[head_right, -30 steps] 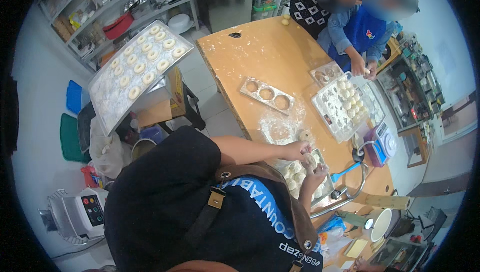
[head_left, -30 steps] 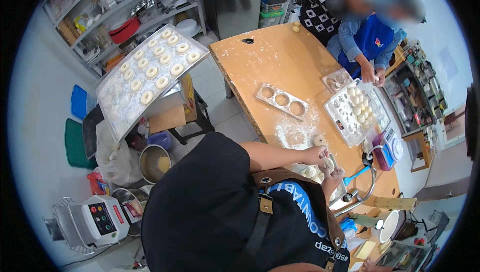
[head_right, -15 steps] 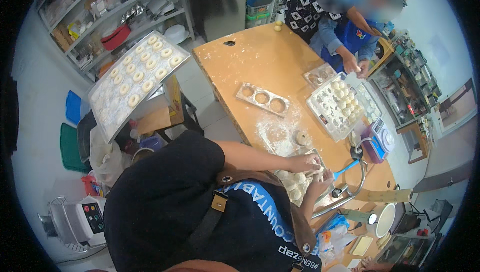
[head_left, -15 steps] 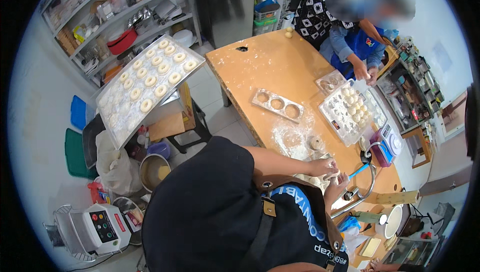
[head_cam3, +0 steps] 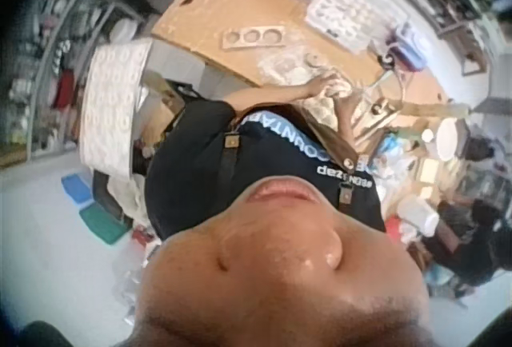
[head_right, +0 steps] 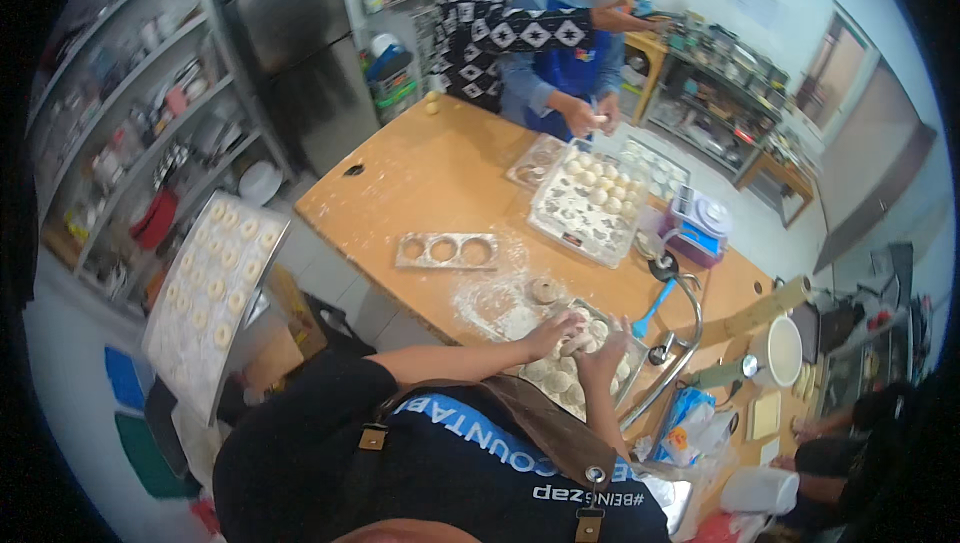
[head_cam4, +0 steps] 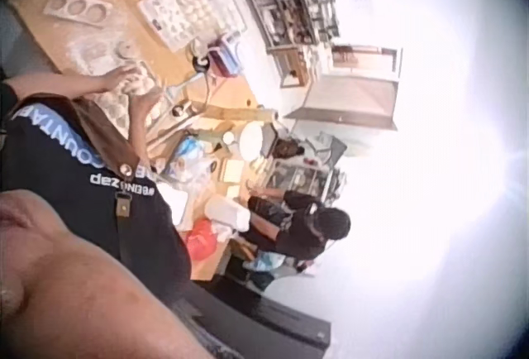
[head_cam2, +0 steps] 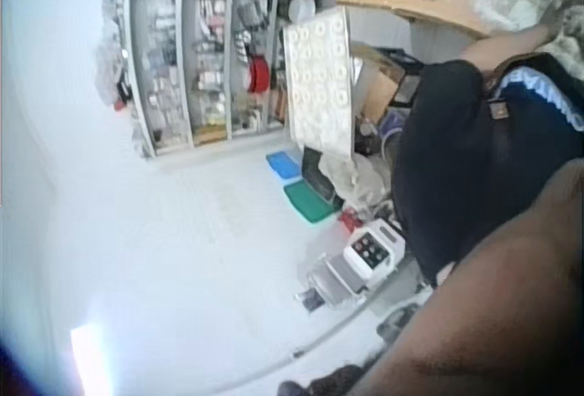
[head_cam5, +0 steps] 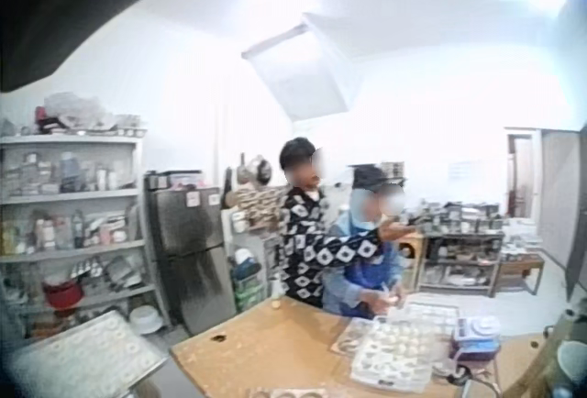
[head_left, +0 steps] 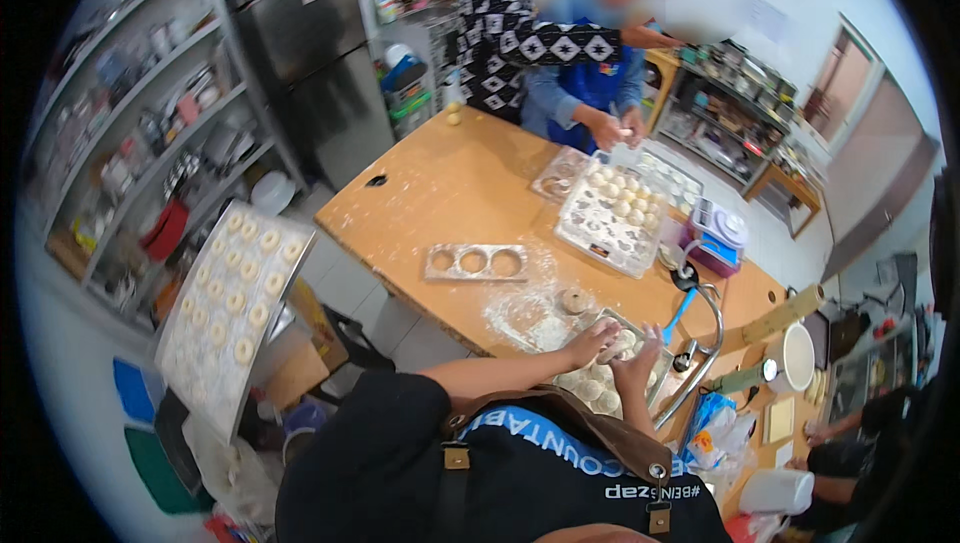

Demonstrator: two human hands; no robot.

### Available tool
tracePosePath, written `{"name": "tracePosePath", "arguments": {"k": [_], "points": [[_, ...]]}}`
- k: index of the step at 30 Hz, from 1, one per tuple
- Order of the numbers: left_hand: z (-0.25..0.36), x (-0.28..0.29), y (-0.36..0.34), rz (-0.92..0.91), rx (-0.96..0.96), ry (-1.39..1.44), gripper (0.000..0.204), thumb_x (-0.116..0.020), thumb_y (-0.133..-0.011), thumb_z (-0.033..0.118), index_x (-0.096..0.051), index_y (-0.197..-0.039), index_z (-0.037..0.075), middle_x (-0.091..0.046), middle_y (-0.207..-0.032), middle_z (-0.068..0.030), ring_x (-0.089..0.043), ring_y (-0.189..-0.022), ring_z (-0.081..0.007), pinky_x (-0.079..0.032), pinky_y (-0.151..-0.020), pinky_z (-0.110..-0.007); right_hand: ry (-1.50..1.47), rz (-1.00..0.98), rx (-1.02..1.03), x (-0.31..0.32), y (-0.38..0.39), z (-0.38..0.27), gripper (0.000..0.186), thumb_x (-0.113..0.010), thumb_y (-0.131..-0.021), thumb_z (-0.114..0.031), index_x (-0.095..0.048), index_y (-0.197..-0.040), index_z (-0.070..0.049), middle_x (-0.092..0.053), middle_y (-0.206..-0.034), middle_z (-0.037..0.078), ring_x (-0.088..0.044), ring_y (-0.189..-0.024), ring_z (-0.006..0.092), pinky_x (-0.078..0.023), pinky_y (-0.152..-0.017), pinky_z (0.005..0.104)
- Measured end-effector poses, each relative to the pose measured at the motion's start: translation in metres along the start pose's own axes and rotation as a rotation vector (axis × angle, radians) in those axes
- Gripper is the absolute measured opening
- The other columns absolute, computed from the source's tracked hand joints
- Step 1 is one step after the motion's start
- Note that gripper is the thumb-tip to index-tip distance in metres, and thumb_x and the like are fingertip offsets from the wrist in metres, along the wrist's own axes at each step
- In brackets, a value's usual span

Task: The person prepares dough balls by hand on a floured table, using a metal cutter to shape several pieces before placing them onto a large baking tray alongside others.

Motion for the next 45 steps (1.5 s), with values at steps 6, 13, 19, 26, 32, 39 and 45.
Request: {"name": "tracePosePath", "arguments": {"k": [6,13,19,26,32,39,45], "points": [[-0.016,0.005,-0.008,0.014,-0.057,-0.062,0.054,-0.032,-0.096,0.049,-0.049,-0.119,0.004,-0.056,-0.115,-0.0112,-0.053,-0.108,-0.0214,-0.038,-0.094,-0.034,-0.112,-0.004,-0.075,0.002,-0.007,0.009,0.083,-0.077,-0.058,-0.017,-0.036,-0.128,-0.001,-0.026,-0.139,0.023,-0.026,-0.129,0.0401,-0.025,-0.105,0.0476],[-0.017,-0.006,-0.006,-0.049,0.188,0.192,0.053,-0.031,-0.097,0.047,-0.049,-0.119,0.004,-0.055,-0.115,-0.012,-0.055,-0.107,-0.0211,-0.039,-0.093,-0.033,-0.038,-0.073,0.05,-0.002,0.005,0.004,0.087,-0.079,-0.057,-0.018,-0.035,-0.13,-0.003,-0.026,-0.14,0.022,-0.026,-0.129,0.0393,-0.026,-0.105,0.0477],[-0.02,-0.002,-0.014,-0.009,-0.009,-0.017,0.052,-0.032,-0.097,0.046,-0.048,-0.12,0.003,-0.057,-0.109,-0.0103,-0.056,-0.093,-0.0185,-0.04,-0.09,-0.033,0.039,-0.121,-0.088,0.002,0.002,0.023,0.092,-0.081,-0.055,-0.023,-0.034,-0.131,-0.004,-0.027,-0.139,0.022,-0.026,-0.129,0.0395,-0.025,-0.106,0.0469],[-0.01,-0.011,-0.011,-0.051,0.065,0.018,0.054,-0.032,-0.096,0.05,-0.046,-0.12,0.004,-0.057,-0.109,-0.0128,-0.057,-0.101,-0.0217,-0.043,-0.087,-0.033,-0.146,-0.02,-0.007,0.0,-0.003,0.029,0.087,-0.077,-0.056,-0.015,-0.034,-0.13,-0.002,-0.029,-0.138,0.023,-0.028,-0.128,0.0401,-0.025,-0.106,0.0466],[-0.007,-0.014,-0.005,-0.051,0.162,0.115,0.056,-0.027,-0.097,0.048,-0.043,-0.127,0.003,-0.051,-0.122,-0.012,-0.052,-0.112,-0.0224,-0.037,-0.097,-0.035,-0.081,-0.072,0.038,0.001,0.006,0.012,0.082,-0.07,-0.054,-0.002,-0.036,-0.129,-0.001,-0.034,-0.134,0.022,-0.031,-0.127,0.0377,-0.027,-0.106,0.0435],[-0.026,-0.015,-0.019,0.022,0.146,0.106,0.055,-0.03,-0.096,0.051,-0.047,-0.122,0.005,-0.061,-0.102,-0.0083,-0.054,-0.103,-0.0188,-0.038,-0.092,-0.035,-0.656,-0.247,-0.51,-0.015,0.006,0.051,0.064,-0.071,-0.06,0.005,-0.043,-0.118,0.002,-0.058,-0.106,0.018,-0.058,-0.1,0.029,-0.049,-0.082,0.035],[-0.045,-0.016,-0.019,0.136,0.325,0.129,0.063,-0.039,-0.09,0.059,-0.053,-0.11,0.001,-0.059,-0.092,-0.0082,-0.055,-0.087,-0.0155,-0.042,-0.082,-0.029,-0.832,-0.337,-0.648,-0.021,0.023,0.053,0.045,-0.065,-0.071,0.007,-0.043,-0.109,-0.001,-0.057,-0.093,0.014,-0.061,-0.085,0.0226,-0.051,-0.071,0.0312]]}}
Point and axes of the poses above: each hand's wrist, its own y-axis away from the middle knuckle, its own x-axis out of the back of the hand, z = x × y, the point moved 5 cm from there along -y, towards the middle knuckle
